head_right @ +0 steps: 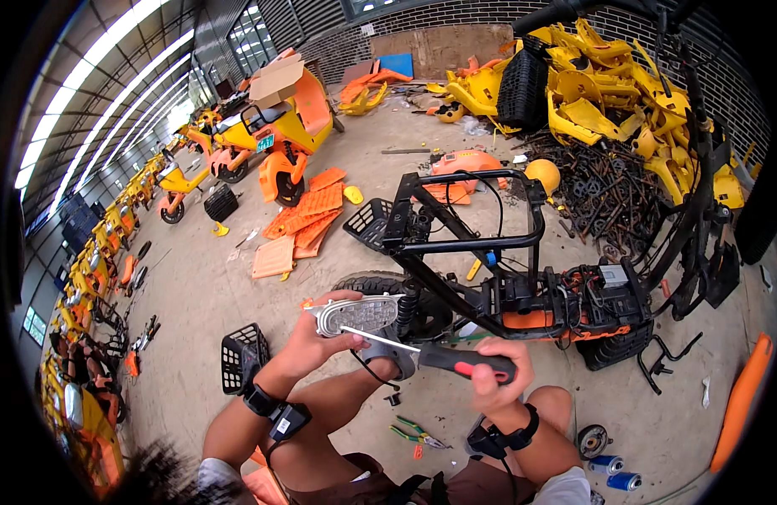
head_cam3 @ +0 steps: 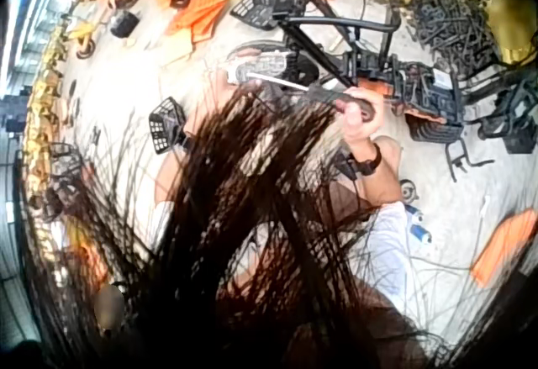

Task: The person uses a screwdriver to remove several screws from a silver metal component while holding it over a motorcycle frame.

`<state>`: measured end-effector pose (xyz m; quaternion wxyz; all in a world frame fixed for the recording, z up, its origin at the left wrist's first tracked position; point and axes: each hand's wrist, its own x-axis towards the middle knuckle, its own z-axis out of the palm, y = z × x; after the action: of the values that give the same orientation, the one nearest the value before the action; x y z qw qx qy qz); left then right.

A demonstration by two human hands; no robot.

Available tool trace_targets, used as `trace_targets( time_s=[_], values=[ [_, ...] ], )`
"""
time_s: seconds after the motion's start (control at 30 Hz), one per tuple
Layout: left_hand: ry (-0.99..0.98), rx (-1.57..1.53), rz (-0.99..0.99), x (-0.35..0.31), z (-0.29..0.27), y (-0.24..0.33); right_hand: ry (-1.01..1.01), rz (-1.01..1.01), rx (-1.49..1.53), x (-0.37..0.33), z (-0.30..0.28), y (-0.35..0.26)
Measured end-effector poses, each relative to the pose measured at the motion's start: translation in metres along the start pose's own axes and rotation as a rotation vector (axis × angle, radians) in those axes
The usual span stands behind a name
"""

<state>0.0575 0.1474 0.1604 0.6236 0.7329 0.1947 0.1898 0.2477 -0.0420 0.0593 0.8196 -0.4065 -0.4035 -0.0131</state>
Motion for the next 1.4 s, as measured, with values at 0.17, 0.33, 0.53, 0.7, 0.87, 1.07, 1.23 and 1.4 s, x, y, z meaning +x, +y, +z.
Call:
trace_targets(
  time_s=[0.17,0.33,0.53,0.7,0.87,1.07,1.23,1.4],
  values=[
    [0.06,-0.124,0.035,-0.005,-0.004,0.003,0.144,0.048,-0.081,0.003,0.0,0.002],
    [0.032,-0.135,0.024,-0.003,0.001,0.008,0.083,0.093,-0.117,0.001,-0.003,-0.001],
    [0.039,-0.106,-0.002,-0.006,0.003,0.004,0.003,-0.051,-0.112,-0.002,-0.001,0.004],
    [0.04,-0.029,-0.006,-0.002,0.004,-0.001,-0.075,-0.047,-0.104,0.006,0.002,-0.005],
    [0.056,0.073,0.003,-0.003,0.002,-0.004,-0.088,-0.067,-0.159,0.01,0.004,-0.002],
    [0.124,0.252,-0.07,0.0,0.007,-0.004,-0.089,0.122,-0.195,0.014,0.005,-0.01],
    [0.181,0.129,-0.041,-0.001,0.01,-0.009,-0.073,0.173,-0.217,0.02,0.013,-0.014],
    [0.191,0.24,-0.027,-0.002,0.013,-0.004,-0.076,0.285,-0.195,0.021,0.009,-0.014]
  ],
)
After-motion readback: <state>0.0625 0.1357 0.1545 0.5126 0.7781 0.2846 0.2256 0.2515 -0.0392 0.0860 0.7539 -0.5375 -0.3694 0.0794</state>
